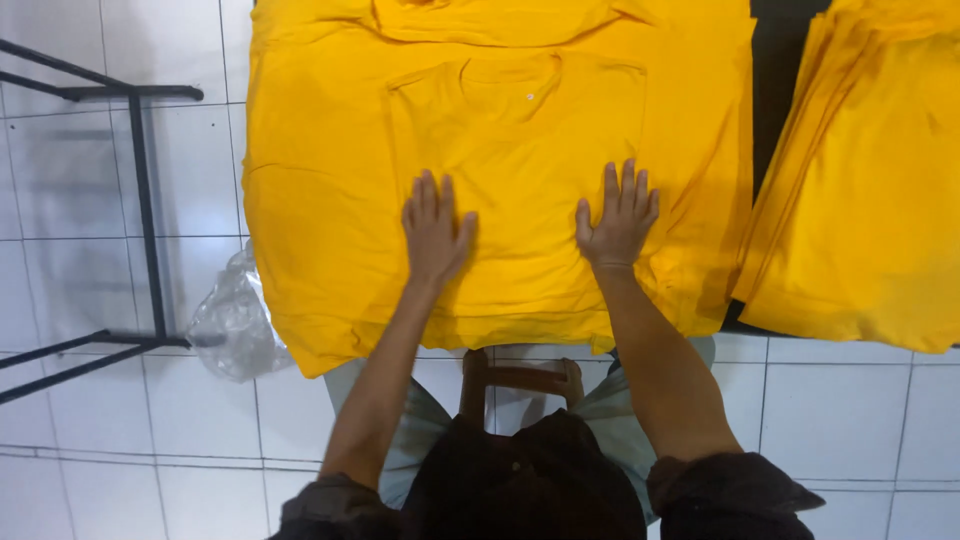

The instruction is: The person folds a yellow t-shirt on a table by smoothing the fabric, folding the sleeves inward, and folding the body into a compact rectangle. The folded shirt is placed on a growing stack to the right.

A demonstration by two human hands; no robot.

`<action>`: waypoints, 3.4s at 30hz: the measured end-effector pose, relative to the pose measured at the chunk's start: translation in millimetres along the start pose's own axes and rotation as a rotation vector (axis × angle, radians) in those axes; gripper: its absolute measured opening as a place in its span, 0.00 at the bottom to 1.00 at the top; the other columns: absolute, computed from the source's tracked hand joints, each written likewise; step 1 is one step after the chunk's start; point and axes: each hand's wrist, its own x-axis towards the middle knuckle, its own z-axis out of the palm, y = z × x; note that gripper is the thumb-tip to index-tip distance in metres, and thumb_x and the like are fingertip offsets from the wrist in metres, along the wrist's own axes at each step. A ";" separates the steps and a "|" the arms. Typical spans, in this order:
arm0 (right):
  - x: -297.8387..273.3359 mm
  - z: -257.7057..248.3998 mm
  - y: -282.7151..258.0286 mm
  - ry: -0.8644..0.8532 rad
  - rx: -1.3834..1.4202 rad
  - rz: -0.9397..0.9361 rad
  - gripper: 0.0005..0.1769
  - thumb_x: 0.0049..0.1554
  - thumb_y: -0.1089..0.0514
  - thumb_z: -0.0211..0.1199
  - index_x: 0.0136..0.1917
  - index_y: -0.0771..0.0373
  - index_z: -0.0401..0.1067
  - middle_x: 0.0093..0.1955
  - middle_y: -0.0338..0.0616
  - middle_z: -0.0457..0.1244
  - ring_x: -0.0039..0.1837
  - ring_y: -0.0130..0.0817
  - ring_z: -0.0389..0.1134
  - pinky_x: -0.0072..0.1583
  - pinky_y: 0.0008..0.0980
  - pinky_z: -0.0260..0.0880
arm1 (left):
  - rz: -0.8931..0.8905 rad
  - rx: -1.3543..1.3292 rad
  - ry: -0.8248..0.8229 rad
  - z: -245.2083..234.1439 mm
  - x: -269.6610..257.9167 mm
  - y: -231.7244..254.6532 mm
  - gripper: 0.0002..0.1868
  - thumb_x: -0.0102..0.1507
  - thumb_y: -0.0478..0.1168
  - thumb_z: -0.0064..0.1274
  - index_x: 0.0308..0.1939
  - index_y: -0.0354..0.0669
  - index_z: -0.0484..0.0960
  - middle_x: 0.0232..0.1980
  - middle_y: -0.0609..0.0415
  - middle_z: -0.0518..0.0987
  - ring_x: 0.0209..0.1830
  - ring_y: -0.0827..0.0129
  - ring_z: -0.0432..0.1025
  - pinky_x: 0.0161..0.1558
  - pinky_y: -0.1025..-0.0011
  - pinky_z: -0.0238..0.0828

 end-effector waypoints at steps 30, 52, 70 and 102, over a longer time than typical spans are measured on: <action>-7.7 25.6 7.5 0.052 0.073 0.020 0.35 0.61 0.37 0.51 0.78 0.51 0.66 0.82 0.44 0.52 0.83 0.43 0.44 0.77 0.51 0.33 | -0.194 -0.908 -0.414 -77.8 189.3 -126.8 0.11 0.78 0.42 0.42 0.56 0.43 0.79 0.46 0.55 0.67 0.48 0.65 0.67 0.51 0.63 0.72; -4.9 11.8 0.1 0.008 0.129 0.039 0.34 0.65 0.40 0.53 0.78 0.58 0.64 0.81 0.49 0.53 0.82 0.51 0.50 0.78 0.59 0.44 | -0.538 -1.001 -0.280 -71.7 205.0 -111.0 0.13 0.67 0.43 0.61 0.53 0.48 0.79 0.37 0.61 0.79 0.39 0.76 0.76 0.42 0.76 0.77; -5.4 23.4 5.7 0.069 0.096 0.009 0.34 0.62 0.39 0.51 0.77 0.53 0.66 0.81 0.46 0.53 0.82 0.44 0.45 0.77 0.52 0.35 | -0.396 -0.873 -0.314 -83.1 194.7 -92.1 0.12 0.70 0.48 0.60 0.47 0.47 0.77 0.34 0.61 0.76 0.34 0.77 0.70 0.37 0.77 0.72; 2.3 -3.1 -3.6 -0.050 0.023 -0.017 0.36 0.64 0.37 0.47 0.81 0.53 0.58 0.82 0.46 0.48 0.82 0.46 0.43 0.77 0.52 0.33 | 0.019 0.045 -0.053 0.5 8.5 -13.7 0.38 0.73 0.64 0.35 0.83 0.54 0.51 0.86 0.46 0.45 0.86 0.54 0.38 0.79 0.44 0.28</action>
